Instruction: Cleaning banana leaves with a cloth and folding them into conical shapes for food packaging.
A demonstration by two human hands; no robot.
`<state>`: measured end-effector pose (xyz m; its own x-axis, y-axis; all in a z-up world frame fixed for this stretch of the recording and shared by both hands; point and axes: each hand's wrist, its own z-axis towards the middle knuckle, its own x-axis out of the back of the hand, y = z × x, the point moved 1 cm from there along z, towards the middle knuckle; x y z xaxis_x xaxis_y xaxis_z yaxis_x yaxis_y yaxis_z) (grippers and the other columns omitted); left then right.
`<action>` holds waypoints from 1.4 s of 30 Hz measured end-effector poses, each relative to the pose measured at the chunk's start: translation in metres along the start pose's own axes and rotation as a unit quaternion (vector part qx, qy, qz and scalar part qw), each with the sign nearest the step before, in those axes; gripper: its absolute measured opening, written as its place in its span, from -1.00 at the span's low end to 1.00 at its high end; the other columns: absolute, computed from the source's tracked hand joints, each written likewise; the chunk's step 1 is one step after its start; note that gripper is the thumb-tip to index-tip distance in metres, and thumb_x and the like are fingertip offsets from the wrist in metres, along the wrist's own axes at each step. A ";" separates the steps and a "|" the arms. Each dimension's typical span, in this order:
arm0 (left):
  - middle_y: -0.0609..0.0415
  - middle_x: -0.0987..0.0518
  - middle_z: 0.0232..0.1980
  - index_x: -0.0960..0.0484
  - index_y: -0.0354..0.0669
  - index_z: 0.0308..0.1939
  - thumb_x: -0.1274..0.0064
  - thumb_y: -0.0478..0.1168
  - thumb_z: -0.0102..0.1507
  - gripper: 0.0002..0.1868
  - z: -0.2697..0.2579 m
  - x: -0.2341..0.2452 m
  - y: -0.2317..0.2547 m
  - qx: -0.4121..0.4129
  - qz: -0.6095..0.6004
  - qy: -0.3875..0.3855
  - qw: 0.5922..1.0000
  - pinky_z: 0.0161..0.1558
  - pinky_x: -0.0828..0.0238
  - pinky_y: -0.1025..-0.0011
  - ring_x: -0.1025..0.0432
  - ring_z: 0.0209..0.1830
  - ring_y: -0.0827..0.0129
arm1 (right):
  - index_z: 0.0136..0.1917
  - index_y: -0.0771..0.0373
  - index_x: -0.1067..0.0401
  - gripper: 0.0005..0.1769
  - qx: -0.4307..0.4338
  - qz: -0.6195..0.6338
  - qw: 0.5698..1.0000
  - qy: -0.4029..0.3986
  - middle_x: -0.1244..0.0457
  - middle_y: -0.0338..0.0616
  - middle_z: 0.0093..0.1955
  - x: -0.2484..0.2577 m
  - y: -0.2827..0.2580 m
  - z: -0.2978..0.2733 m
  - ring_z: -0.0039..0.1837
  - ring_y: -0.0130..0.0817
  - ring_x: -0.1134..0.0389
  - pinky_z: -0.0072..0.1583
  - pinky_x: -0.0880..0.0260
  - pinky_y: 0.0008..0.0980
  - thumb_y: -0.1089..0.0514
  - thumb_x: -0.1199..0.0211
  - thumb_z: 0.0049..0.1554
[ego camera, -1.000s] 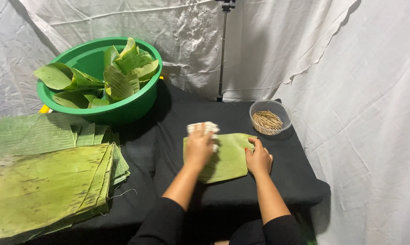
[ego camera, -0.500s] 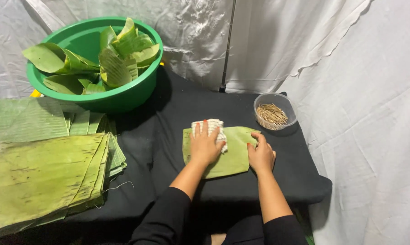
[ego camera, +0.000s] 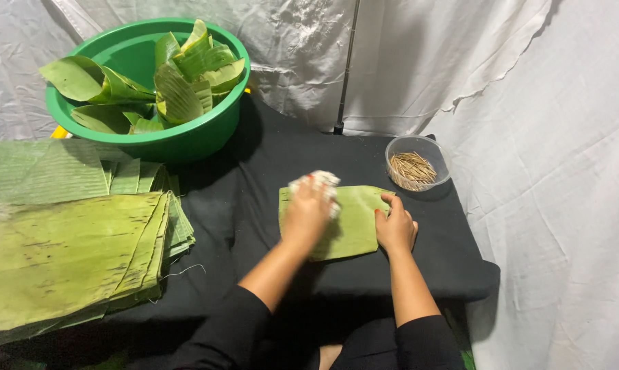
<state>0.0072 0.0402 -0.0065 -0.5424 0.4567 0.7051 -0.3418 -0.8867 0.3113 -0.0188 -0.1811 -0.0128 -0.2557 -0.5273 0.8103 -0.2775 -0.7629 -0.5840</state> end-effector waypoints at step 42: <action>-0.40 -0.12 0.53 -0.42 0.00 0.36 0.03 0.09 0.35 -0.45 -0.070 0.068 0.065 0.021 -0.065 -0.261 0.963 0.27 0.00 -0.46 0.10 0.56 -0.41 | 0.32 -0.26 -0.36 -0.56 0.020 -0.004 1.000 0.023 -0.41 -0.24 0.22 -0.012 0.013 0.007 0.34 -0.16 -0.34 0.28 -0.19 -0.09 -0.06 -0.21 0.16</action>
<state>-0.1062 0.0189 0.0170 -0.0345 0.4753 0.8792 -0.3431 -0.8319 0.4362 -0.0130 -0.1870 -0.0295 -0.2971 -0.5043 0.8108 -0.2432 -0.7812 -0.5750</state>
